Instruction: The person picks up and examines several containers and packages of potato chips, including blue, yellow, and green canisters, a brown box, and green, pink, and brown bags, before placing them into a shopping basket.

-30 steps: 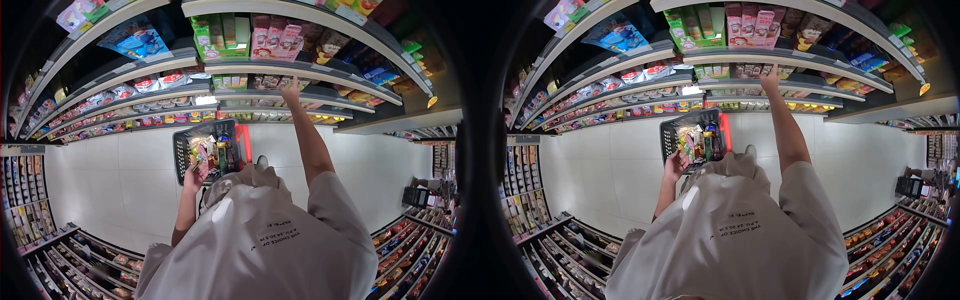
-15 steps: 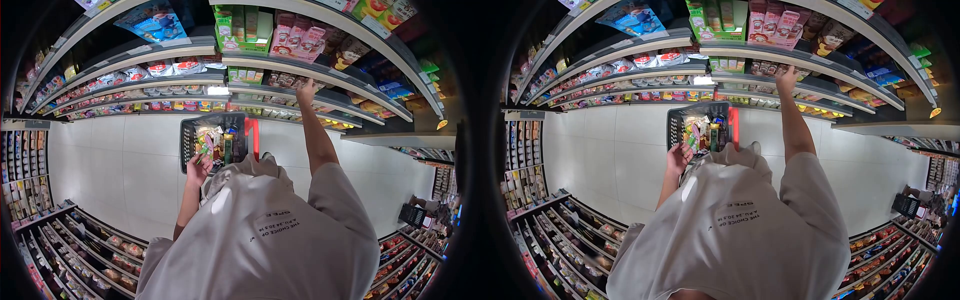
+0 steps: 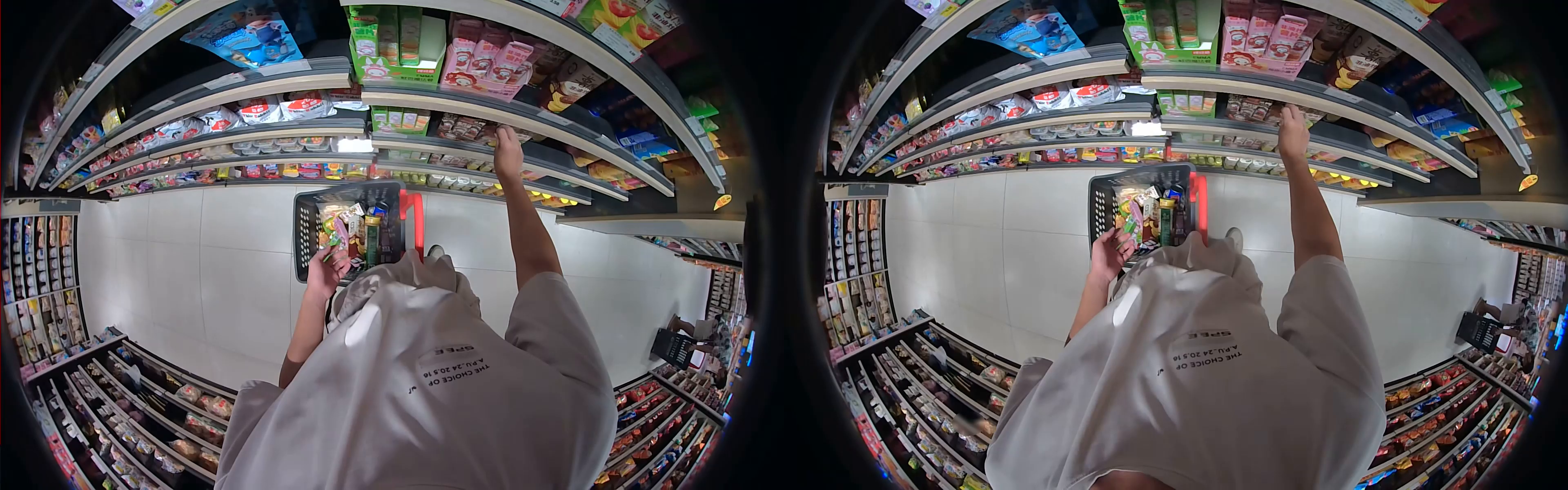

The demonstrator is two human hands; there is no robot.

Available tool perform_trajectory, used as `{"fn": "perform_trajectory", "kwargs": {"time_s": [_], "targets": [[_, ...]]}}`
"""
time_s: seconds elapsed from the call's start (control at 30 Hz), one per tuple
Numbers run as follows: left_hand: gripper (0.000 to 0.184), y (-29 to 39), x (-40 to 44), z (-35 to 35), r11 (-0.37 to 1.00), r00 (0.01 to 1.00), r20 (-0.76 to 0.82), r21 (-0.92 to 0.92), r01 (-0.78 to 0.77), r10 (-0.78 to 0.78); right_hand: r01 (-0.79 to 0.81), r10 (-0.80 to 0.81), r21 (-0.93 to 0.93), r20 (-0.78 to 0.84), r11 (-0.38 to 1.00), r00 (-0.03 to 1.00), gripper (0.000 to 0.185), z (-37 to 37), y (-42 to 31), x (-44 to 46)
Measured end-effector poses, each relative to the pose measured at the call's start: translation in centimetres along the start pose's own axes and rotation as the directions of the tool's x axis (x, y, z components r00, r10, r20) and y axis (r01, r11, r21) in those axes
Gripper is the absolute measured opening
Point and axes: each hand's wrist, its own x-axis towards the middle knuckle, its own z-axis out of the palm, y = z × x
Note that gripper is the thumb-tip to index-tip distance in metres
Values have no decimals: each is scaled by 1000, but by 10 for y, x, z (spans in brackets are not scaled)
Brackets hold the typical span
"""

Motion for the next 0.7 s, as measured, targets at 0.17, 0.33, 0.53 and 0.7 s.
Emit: {"fn": "perform_trajectory", "kwargs": {"time_s": [0.17,0.33,0.53,0.7], "targets": [[29,4,1,7,999,1000,23,50,-3,2,31,-20,-81,134,996,991,15,0,8,-11],[29,-1,2,10,997,1000,25,70,16,-18,-30,54,-97,256,995,965,16,-13,3,-9],[29,-2,-1,12,996,999,27,87,21,-24,43,-48,62,81,997,996,16,-14,3,-7],[30,-1,-1,4,996,999,33,88,20,-23,68,-64,104,-43,992,997,21,-19,2,-10]]}}
